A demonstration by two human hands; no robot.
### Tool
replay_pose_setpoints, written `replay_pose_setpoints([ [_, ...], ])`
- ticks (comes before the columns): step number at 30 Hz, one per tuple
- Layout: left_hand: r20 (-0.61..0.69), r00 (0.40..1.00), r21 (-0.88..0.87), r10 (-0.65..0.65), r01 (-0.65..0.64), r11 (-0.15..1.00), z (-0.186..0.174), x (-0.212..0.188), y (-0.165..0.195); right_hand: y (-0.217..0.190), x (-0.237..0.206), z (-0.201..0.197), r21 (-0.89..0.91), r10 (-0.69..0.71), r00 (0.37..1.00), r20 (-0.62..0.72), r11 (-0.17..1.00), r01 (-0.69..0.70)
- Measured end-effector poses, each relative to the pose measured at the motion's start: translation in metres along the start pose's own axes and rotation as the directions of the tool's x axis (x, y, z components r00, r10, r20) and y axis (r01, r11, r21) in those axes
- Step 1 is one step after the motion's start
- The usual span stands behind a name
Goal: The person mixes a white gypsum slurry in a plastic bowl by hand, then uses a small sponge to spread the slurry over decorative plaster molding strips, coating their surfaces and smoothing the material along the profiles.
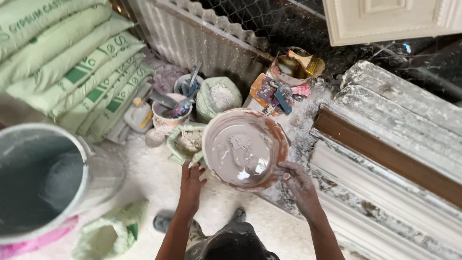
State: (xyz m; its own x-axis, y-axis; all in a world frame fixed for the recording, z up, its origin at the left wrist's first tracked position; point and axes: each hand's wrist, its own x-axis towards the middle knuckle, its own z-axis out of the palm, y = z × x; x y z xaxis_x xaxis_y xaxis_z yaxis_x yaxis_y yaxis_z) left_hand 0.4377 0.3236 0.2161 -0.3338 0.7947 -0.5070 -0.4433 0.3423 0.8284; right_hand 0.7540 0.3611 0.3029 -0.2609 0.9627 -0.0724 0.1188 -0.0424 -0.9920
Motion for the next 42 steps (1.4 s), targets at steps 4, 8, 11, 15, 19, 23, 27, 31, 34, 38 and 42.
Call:
replay_pose_setpoints([
  [4, -0.122, 0.981, -0.093, 0.149, -0.160, 0.983, 0.045, -0.018, -0.009, 0.001, 0.049, -0.013, -0.095, -0.069, 0.983, 0.170, 0.992, 0.086],
  [8, -0.290, 0.864, -0.085, 0.412, -0.452, 0.888, 0.069, -0.008, -0.005, 0.014, 0.129, 0.020, -0.658, 0.247, 0.950, 0.193, 0.751, -0.061],
  [11, -0.362, 0.849, -0.089, 0.386, -0.443, 0.892, 0.082, 0.000, -0.002, 0.038, 0.166, 0.042, -0.775, 0.134, 0.970, 0.203, 0.628, 0.075],
  [15, -0.405, 0.791, -0.058, 0.459, -0.523, 0.850, 0.096, 0.005, -0.003, 0.077, 0.204, 0.047, -0.804, 0.396, 0.909, 0.132, 0.579, -0.135],
  [19, -0.395, 0.771, -0.014, 0.499, -0.548, 0.836, 0.101, 0.009, -0.005, 0.110, 0.223, 0.061, -0.414, 0.516, 0.822, 0.240, 0.820, -0.394],
  [23, -0.378, 0.784, -0.044, 0.493, -0.547, 0.836, 0.100, 0.012, -0.007, 0.114, 0.225, 0.072, -0.428, 0.550, 0.821, 0.153, 0.786, -0.447],
  [27, -0.398, 0.796, -0.070, 0.457, -0.523, 0.849, 0.101, 0.013, -0.010, 0.109, 0.222, 0.067, -0.529, 0.595, 0.774, 0.214, 0.737, -0.420],
  [31, -0.399, 0.814, -0.124, 0.422, -0.503, 0.855, 0.101, 0.015, -0.008, 0.107, 0.224, 0.063, -0.601, 0.623, 0.739, 0.255, 0.701, -0.384],
  [34, -0.407, 0.819, -0.253, 0.405, -0.527, 0.811, 0.100, 0.015, -0.006, 0.103, 0.225, 0.064, -0.662, 0.614, 0.750, 0.247, 0.672, -0.332],
  [38, -0.381, 0.848, -0.252, 0.368, -0.478, 0.841, 0.099, 0.011, -0.003, 0.077, 0.207, 0.074, -0.787, 0.518, 0.834, 0.190, 0.588, -0.186],
  [42, -0.344, 0.854, -0.306, 0.390, -0.494, 0.814, 0.099, 0.009, 0.000, 0.045, 0.166, 0.092, -0.806, 0.446, 0.871, 0.204, 0.582, -0.110],
])
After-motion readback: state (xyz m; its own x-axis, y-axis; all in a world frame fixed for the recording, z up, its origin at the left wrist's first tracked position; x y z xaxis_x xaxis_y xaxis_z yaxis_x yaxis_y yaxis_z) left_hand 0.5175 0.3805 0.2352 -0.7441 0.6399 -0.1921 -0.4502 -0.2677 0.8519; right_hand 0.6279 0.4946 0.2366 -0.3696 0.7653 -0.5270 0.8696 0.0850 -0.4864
